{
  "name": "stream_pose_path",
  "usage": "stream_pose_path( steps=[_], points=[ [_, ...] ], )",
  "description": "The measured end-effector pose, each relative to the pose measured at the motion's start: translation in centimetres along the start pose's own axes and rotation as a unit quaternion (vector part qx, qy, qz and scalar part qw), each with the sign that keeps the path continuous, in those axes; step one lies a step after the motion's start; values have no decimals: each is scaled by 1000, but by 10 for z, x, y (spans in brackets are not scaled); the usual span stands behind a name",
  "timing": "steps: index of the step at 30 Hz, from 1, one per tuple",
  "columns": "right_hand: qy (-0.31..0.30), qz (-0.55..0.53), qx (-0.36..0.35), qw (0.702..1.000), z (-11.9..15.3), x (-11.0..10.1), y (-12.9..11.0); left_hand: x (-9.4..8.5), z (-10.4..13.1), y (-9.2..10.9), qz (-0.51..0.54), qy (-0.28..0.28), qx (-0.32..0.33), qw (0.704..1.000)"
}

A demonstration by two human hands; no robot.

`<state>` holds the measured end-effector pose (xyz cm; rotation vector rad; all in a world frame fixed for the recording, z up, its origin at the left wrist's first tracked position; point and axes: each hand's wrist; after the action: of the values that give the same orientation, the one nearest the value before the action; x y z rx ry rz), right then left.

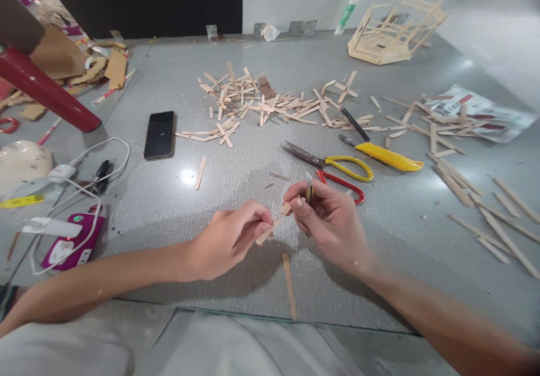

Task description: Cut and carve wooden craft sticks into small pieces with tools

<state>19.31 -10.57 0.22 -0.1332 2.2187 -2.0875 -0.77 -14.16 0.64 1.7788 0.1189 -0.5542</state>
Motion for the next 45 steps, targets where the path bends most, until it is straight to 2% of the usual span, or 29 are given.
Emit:
stream_pose_path(
  steps=[5,7,9,12,14,17,18,20,23,26,29,32,45],
  points=[
    [-2,5,-9,1000,2,0,1,0,-1,5,-18,101,43,994],
    [3,16,-14,1000,2,0,1,0,-2,6,21,113,16,993],
    [12,31,-23,999,2,0,1,1,-4,8,93,80,-75,990],
    [26,42,-31,998,3,0,0,0,-5,12,185,-12,-202,962],
    [33,51,-32,998,3,-1,1,-1,-6,15,196,-55,-227,953],
    [75,131,-84,985,3,-4,3,-5,-10,14,125,-41,-198,971],
    [92,179,-127,971,2,-6,6,-8,-13,11,81,-25,-180,980],
    [92,295,-233,922,2,-11,12,-13,-19,0,-23,-18,-143,989],
    [13,453,-364,814,3,-15,26,-20,-28,-21,-114,-46,-102,987],
    [-55,539,-431,721,6,-12,36,-25,-32,-36,-134,-70,-89,985],
    [-64,581,-471,661,8,-6,39,-25,-32,-40,-142,-91,-66,983],
    [-59,601,-477,639,8,-2,38,-24,-32,-38,-151,-99,-60,982],
    [-80,623,-454,632,9,-5,35,-22,-31,-39,-162,-93,-66,980]
  ],
)
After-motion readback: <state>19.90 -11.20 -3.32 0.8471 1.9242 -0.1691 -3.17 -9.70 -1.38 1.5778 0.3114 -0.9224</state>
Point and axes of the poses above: each hand's wrist, its own z-axis away from the middle knuckle, its own x-axis out of the palm, y = z × x, and after that the axes turned 11 degrees about y, right-handed
